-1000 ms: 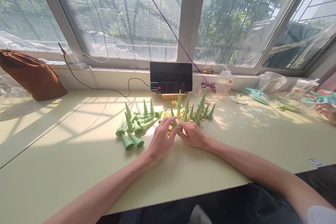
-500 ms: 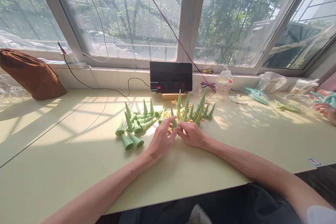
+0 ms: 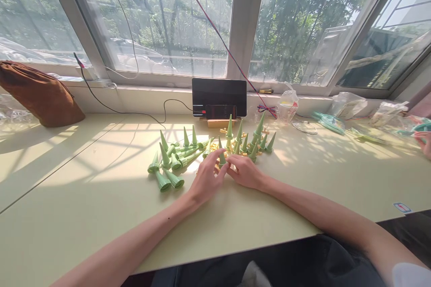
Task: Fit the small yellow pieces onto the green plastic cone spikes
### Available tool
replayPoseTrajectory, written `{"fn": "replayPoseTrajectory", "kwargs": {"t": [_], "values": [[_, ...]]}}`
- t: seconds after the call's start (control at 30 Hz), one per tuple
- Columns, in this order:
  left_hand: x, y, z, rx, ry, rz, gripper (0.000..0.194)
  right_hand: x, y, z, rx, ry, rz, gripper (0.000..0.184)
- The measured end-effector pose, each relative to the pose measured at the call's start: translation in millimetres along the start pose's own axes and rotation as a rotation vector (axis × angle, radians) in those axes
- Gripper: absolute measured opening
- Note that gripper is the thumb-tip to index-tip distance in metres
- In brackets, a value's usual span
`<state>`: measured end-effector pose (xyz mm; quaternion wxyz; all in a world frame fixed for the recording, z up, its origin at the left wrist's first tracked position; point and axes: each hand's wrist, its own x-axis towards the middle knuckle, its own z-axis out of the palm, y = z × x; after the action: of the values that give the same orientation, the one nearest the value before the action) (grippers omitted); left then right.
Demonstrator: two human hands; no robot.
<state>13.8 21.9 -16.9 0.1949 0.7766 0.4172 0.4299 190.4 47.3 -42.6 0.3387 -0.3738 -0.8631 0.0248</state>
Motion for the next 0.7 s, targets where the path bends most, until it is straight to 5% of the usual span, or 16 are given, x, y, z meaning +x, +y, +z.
{"fn": "replayPoseTrajectory", "kwargs": {"t": [0.7], "values": [[-0.3, 3.6, 0.4, -0.006, 0.062, 0.060, 0.034, -0.7, -0.5, -0.4, -0.011, -0.001, 0.062, 0.008]]}}
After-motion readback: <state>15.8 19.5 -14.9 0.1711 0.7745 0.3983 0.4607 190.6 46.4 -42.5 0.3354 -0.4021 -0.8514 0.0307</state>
